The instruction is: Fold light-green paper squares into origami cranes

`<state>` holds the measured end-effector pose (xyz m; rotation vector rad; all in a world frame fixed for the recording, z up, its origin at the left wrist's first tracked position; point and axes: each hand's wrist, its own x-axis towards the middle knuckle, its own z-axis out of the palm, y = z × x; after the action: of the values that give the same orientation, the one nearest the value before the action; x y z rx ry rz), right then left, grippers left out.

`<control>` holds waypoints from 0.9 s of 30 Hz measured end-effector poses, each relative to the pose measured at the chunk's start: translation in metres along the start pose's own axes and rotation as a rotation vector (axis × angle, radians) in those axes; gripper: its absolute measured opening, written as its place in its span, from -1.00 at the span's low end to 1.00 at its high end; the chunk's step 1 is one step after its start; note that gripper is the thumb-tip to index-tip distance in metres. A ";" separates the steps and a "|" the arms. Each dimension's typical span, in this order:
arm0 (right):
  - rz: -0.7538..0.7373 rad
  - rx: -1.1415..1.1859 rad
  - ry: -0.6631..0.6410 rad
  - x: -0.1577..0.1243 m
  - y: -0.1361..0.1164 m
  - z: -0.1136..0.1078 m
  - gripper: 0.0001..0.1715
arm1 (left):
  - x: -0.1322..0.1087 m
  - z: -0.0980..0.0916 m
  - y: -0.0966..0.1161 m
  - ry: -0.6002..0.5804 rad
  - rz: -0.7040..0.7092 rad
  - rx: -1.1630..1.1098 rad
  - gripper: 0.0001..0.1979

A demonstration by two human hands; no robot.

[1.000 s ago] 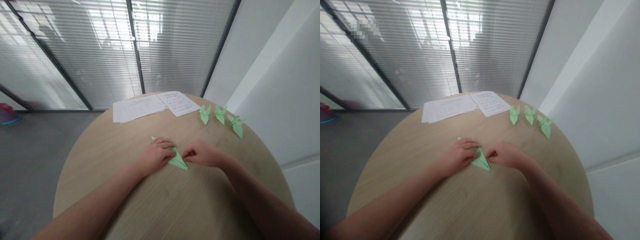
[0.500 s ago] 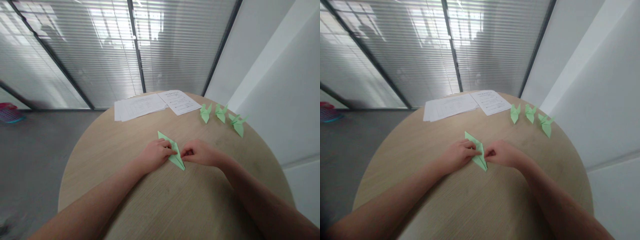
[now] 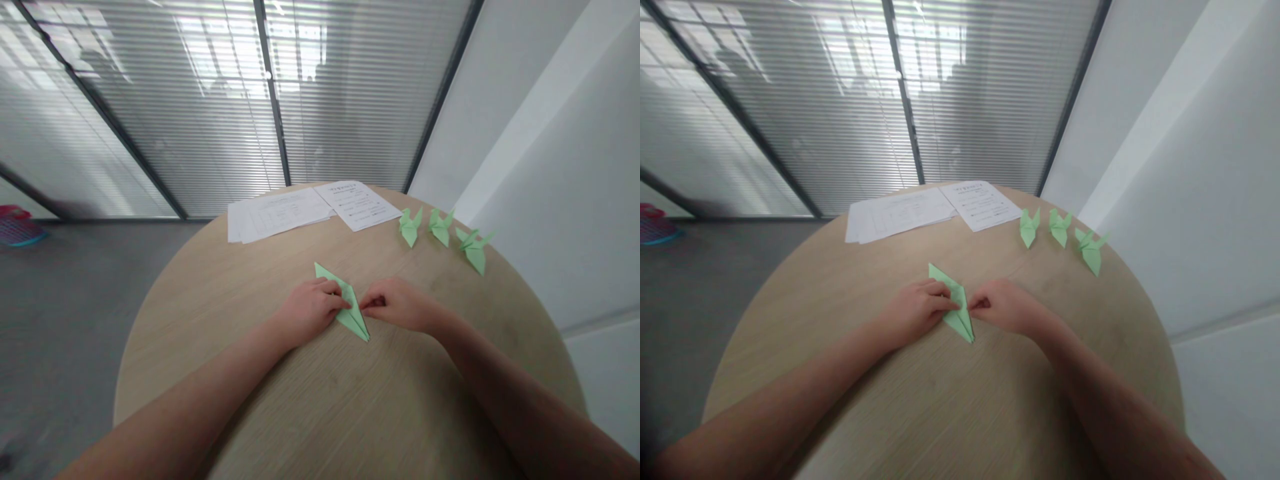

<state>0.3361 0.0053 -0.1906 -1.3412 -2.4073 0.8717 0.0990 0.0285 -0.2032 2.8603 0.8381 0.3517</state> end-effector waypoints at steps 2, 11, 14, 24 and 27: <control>-0.001 0.028 0.003 -0.001 0.001 0.001 -0.79 | 0.000 -0.001 0.000 0.002 0.003 0.001 -0.74; 0.070 0.121 0.120 0.002 0.019 0.010 -0.77 | 0.001 -0.001 0.003 0.013 0.004 0.038 -0.76; 0.018 0.020 0.188 -0.002 0.027 0.019 -0.79 | 0.001 0.000 0.004 0.007 0.001 0.039 -0.77; -0.270 -0.112 0.339 -0.027 0.034 0.038 -0.68 | 0.001 -0.002 0.008 -0.008 -0.038 0.054 -0.81; -0.289 -0.128 0.330 -0.026 0.033 0.038 -0.68 | 0.001 -0.003 0.009 -0.011 -0.047 0.063 -0.82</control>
<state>0.3544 -0.0176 -0.2385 -1.0418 -2.3417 0.3926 0.1035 0.0213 -0.1981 2.8910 0.9295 0.3098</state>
